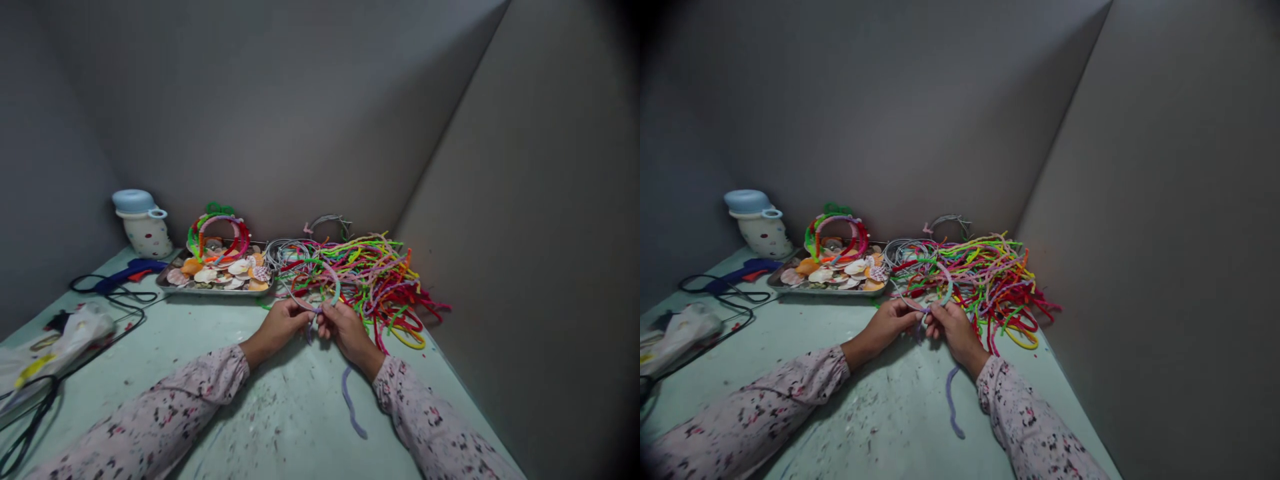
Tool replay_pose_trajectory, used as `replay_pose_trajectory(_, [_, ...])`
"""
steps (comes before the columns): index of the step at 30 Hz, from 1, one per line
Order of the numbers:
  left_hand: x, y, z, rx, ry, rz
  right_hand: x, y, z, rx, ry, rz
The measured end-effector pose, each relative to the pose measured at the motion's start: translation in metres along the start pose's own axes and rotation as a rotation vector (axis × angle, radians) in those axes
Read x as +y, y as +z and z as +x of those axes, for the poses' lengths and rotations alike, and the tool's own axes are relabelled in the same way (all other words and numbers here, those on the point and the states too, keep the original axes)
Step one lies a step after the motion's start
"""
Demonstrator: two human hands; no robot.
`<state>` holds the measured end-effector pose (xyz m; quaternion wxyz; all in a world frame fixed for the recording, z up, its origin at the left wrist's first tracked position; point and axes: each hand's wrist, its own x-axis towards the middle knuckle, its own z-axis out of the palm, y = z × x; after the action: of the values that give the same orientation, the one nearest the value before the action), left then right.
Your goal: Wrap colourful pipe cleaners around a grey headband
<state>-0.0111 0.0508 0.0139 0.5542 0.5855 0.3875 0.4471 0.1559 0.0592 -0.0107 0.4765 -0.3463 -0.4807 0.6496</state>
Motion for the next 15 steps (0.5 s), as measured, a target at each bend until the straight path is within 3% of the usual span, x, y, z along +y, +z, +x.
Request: replay_pose_trajectory(15, [0.0015,0.0038,-0.0034,0.04,0.006,0.023,0.002,-0.0014,0.0006,-0.026,0.029,0.09])
